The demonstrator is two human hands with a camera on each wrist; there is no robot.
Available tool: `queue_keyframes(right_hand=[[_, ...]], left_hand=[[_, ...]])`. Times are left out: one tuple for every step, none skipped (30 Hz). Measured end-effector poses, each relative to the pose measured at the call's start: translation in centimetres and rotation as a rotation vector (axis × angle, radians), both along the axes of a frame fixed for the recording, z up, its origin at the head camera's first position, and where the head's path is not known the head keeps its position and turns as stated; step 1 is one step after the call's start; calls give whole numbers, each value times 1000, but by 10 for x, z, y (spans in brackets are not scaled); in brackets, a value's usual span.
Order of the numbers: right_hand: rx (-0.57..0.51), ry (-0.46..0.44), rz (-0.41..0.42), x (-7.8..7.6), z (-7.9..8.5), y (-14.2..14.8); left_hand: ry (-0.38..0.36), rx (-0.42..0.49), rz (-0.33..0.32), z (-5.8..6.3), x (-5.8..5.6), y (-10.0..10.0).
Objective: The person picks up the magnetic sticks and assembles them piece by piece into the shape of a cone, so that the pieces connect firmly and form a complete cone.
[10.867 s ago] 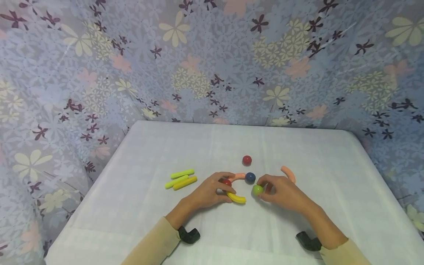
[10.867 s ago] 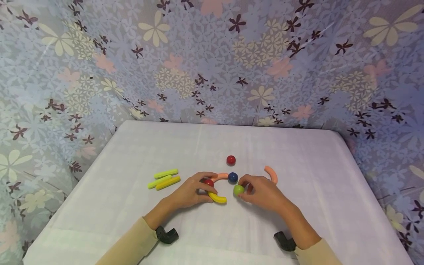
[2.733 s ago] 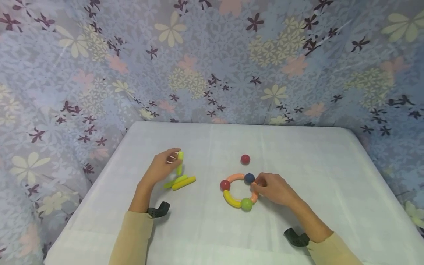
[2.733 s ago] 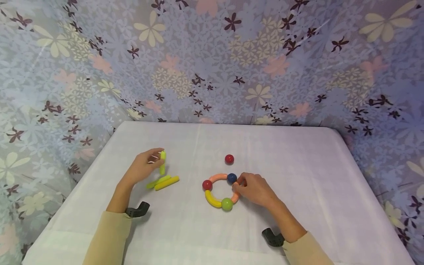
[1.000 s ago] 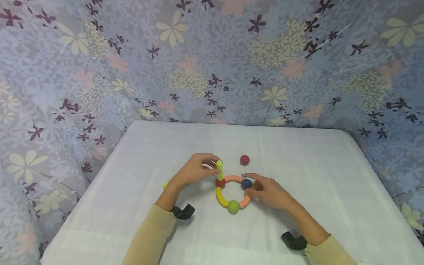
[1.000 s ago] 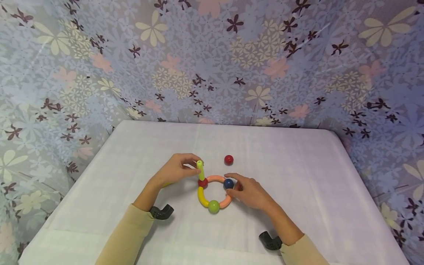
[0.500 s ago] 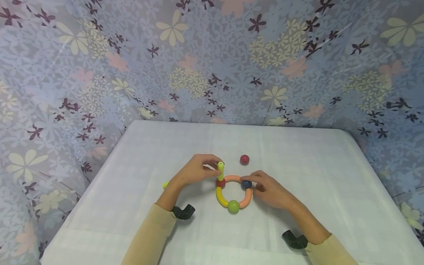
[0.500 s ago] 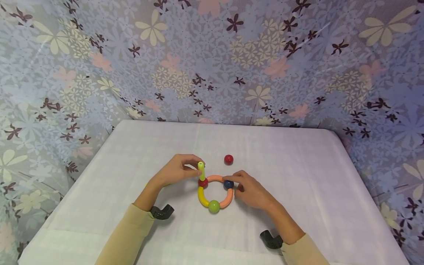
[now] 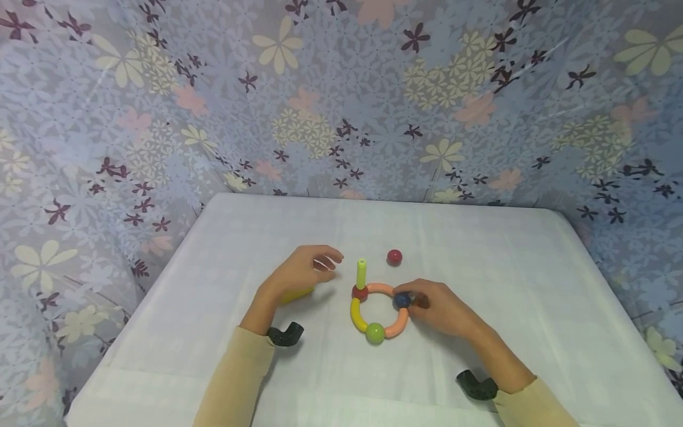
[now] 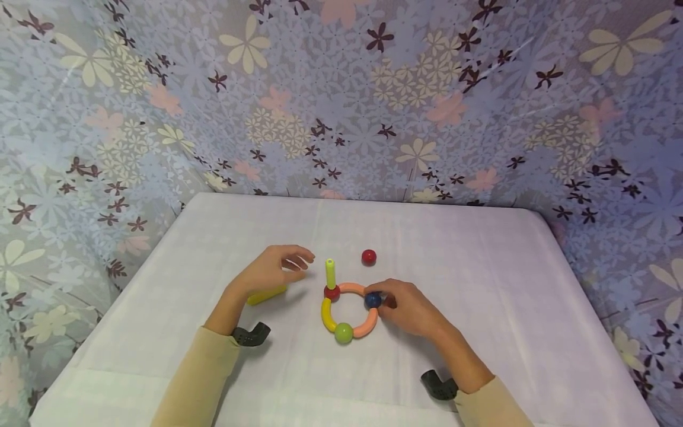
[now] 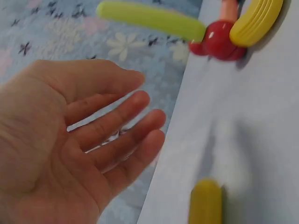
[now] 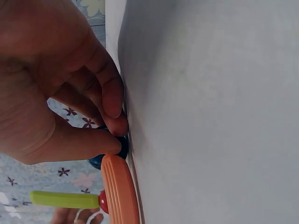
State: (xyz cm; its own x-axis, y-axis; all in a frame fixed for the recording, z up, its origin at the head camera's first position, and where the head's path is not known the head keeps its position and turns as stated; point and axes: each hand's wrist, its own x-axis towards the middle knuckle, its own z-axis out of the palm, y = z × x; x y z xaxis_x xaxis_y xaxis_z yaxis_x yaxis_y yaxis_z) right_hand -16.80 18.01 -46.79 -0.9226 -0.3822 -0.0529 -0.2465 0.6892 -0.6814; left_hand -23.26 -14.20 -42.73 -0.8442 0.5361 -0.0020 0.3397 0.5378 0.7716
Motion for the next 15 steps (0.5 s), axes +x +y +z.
queue_keyframes(right_hand=[[2,1,-3,0,0,0],[5,0,-6,-1,1,1],[4,-1,-9,-1,1,1],[3,-3,-12,-1,1,2],[3,-3,-15,-1,2,2],[4,0,-17,-2,2,3],[3,4,-19,-2,2,4],[0,8,-22,-2,2,4],[-1,13,-24,-2,2,5],[-3,18,-26,-2,2,6],[-5,20,-26,-2,2,6],[-9,18,-26,-2,2,7],[-13,18,-24,-2,1,7],[-17,14,-23,-2,1,7],[-17,13,-23,-2,1,7]], left_hand=[[-1,-12,14,0,-2,-4],[1,-23,24,0,-4,-8],[6,-23,28,0,-6,-13],[8,-25,37,0,-8,-17],[11,-30,48,-1,-10,-21],[12,-41,59,-1,-11,-25],[9,-53,68,-2,-12,-29],[3,-65,74,-2,-13,-32],[-6,-78,77,-3,-13,-35],[-18,-97,78,-5,-14,-38],[-34,-118,77,-6,-14,-40],[-56,-142,78,-8,-13,-41],[-76,-162,75,-10,-13,-42],[-85,-182,70,-12,-12,-43],[-92,-209,72,-13,-11,-44]])
